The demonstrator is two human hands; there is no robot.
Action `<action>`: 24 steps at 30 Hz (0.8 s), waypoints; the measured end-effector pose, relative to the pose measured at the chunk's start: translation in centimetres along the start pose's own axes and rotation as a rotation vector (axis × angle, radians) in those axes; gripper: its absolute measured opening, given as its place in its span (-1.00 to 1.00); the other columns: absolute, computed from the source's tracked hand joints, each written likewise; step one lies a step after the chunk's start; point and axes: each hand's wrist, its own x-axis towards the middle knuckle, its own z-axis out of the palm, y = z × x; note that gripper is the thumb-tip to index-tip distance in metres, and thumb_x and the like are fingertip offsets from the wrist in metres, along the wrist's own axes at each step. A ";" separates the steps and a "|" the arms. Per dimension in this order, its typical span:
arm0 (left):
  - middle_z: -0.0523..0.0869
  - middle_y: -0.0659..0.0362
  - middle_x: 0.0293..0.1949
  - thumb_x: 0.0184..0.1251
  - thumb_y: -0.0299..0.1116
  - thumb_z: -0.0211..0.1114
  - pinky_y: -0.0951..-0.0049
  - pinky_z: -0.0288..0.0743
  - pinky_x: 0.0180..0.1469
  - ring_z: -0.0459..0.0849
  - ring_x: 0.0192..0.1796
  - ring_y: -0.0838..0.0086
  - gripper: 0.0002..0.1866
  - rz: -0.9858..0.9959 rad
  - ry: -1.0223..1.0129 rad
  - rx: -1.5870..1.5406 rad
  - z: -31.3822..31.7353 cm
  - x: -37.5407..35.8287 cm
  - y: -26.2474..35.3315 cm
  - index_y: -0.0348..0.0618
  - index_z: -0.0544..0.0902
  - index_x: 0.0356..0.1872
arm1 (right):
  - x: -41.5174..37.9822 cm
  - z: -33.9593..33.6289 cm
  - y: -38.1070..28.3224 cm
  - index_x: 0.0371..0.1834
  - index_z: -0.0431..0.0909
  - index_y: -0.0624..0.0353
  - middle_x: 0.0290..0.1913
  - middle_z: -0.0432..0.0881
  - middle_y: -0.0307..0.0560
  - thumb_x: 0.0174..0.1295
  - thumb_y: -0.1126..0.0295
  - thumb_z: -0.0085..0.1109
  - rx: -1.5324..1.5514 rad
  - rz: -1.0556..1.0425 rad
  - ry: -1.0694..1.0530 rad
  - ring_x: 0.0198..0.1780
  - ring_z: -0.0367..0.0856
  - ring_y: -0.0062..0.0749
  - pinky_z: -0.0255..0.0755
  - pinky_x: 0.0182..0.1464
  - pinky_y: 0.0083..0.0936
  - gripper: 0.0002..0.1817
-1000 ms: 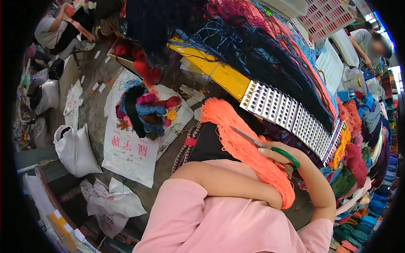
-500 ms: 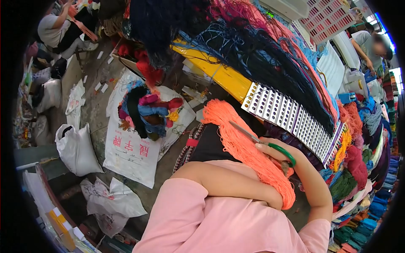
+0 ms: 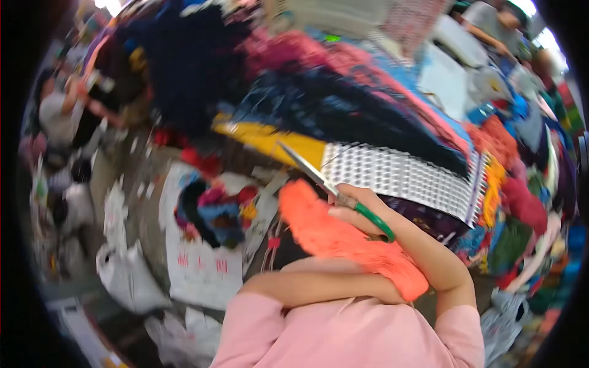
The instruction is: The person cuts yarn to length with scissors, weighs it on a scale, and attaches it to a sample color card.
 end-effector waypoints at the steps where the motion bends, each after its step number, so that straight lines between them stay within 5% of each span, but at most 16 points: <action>1: 0.35 0.27 -0.45 0.13 -0.29 -0.07 0.52 0.27 -0.32 0.35 -0.40 0.53 -0.66 0.110 0.058 -0.297 -0.1 -1.0 0.4 -0.23 0.41 -0.10 | -1.7 -1.9 -1.3 -0.26 0.35 0.14 -0.58 0.36 -0.23 -0.01 0.25 0.13 -0.046 0.085 0.027 -0.59 0.30 -0.65 0.23 -0.54 -0.68 -0.70; 5: 0.32 0.33 -0.61 0.16 -0.32 -0.11 0.60 0.28 -0.45 0.33 -0.55 0.62 -0.69 0.539 0.236 -0.513 0.0 -7.5 3.9 -0.27 0.40 -0.13 | -9.3 -10.2 2.9 -0.26 0.36 0.17 -0.50 0.48 -0.03 -0.09 0.30 0.18 -0.490 -0.088 0.587 -0.41 0.50 -0.21 0.32 -0.37 -0.38 -0.66; 8: 0.29 0.38 -0.73 0.19 -0.34 -0.13 0.65 0.29 -0.54 0.32 -0.66 0.68 -0.71 0.830 0.304 -0.499 0.5 -15.9 8.3 -0.30 0.40 -0.15 | -15.4 -17.6 7.5 -0.21 0.38 0.16 -0.39 0.51 0.06 -0.16 0.38 0.17 -0.631 0.124 0.818 -0.32 0.49 -0.07 0.34 -0.29 -0.34 -0.63; 9: 0.14 0.43 -0.79 0.20 -0.37 -0.13 0.71 0.14 -0.61 0.21 -0.71 0.77 -0.72 0.902 0.565 -0.510 1.9 -18.2 10.2 -0.31 0.38 -0.13 | -17.2 -20.2 9.7 -0.20 0.39 0.14 -0.37 0.51 0.07 -0.15 0.39 0.14 -0.668 0.269 0.858 -0.29 0.49 -0.07 0.35 -0.27 -0.35 -0.64; 13: 0.21 0.38 -0.69 0.26 -0.34 -0.16 0.68 0.21 -0.57 0.26 -0.65 0.75 -0.64 1.147 0.322 -0.231 7.1 -24.3 15.0 -0.35 0.26 0.01 | -22.1 -28.2 16.5 -0.22 0.47 0.06 -0.33 0.53 0.05 -0.10 0.33 0.01 -0.829 0.507 1.136 -0.24 0.50 -0.09 0.36 -0.21 -0.32 -0.70; 16: 0.08 0.25 0.01 0.27 -0.27 -0.17 0.49 -0.11 0.07 0.01 0.06 0.64 -0.55 1.235 0.475 0.534 11.6 -24.7 17.6 -0.26 0.11 0.15 | -22.6 -31.5 18.5 -0.30 0.44 0.14 -0.34 0.50 0.16 -0.06 0.33 -0.04 -0.828 0.542 1.224 -0.23 0.46 0.01 0.33 -0.22 -0.24 -0.76; 18: 0.04 0.20 0.25 0.27 -0.20 -0.16 0.40 -0.19 0.28 -0.04 0.28 0.56 -0.48 1.308 0.866 0.856 12.9 -22.7 18.8 -0.23 0.05 0.19 | -22.3 -33.2 21.6 -0.38 0.38 0.20 -0.39 0.45 0.24 -0.05 0.39 -0.08 -0.875 0.416 1.274 -0.28 0.43 0.09 0.28 -0.31 -0.20 -0.82; 20: 0.00 0.09 0.25 0.18 0.04 -0.20 0.32 -0.19 0.27 -0.05 0.29 0.39 -0.32 1.399 1.300 0.581 13.6 -16.8 19.4 -0.28 0.00 0.19 | -21.9 -35.0 27.1 -0.34 0.37 0.26 -0.38 0.46 0.24 -0.05 0.41 -0.07 -0.807 0.427 1.208 -0.32 0.43 0.08 0.29 -0.28 -0.20 -0.80; 21: -0.03 0.02 0.25 0.12 0.17 -0.26 0.25 -0.19 0.26 -0.10 0.30 0.32 -0.21 1.334 0.981 0.508 12.4 -18.5 18.7 -0.32 -0.03 0.19 | -21.1 -35.2 27.6 -0.23 0.40 0.23 -0.40 0.51 0.12 0.00 0.36 -0.05 -0.862 0.537 1.082 -0.34 0.47 -0.04 0.34 -0.25 -0.27 -0.74; 22: -0.06 -0.04 0.25 0.06 0.31 -0.31 0.19 -0.20 0.26 -0.14 0.31 0.24 -0.10 1.213 0.710 0.414 11.1 -20.0 18.1 -0.37 -0.05 0.18 | -20.4 -35.1 27.9 -0.11 0.32 0.13 -0.25 0.44 0.07 0.01 0.41 -0.04 -0.581 0.300 1.064 -0.25 0.44 -0.15 0.32 -0.18 -0.34 -0.68; 24: -0.01 -0.05 0.24 0.04 0.32 -0.26 0.15 -0.12 0.23 -0.07 0.30 0.21 -0.07 1.231 0.723 0.342 11.7 -18.6 18.1 -0.42 -0.04 0.17 | -19.0 -35.2 28.6 0.14 0.17 -0.06 0.06 0.32 -0.04 0.02 0.52 -0.02 0.080 -0.128 0.923 -0.05 0.39 -0.36 0.29 -0.03 -0.48 -0.46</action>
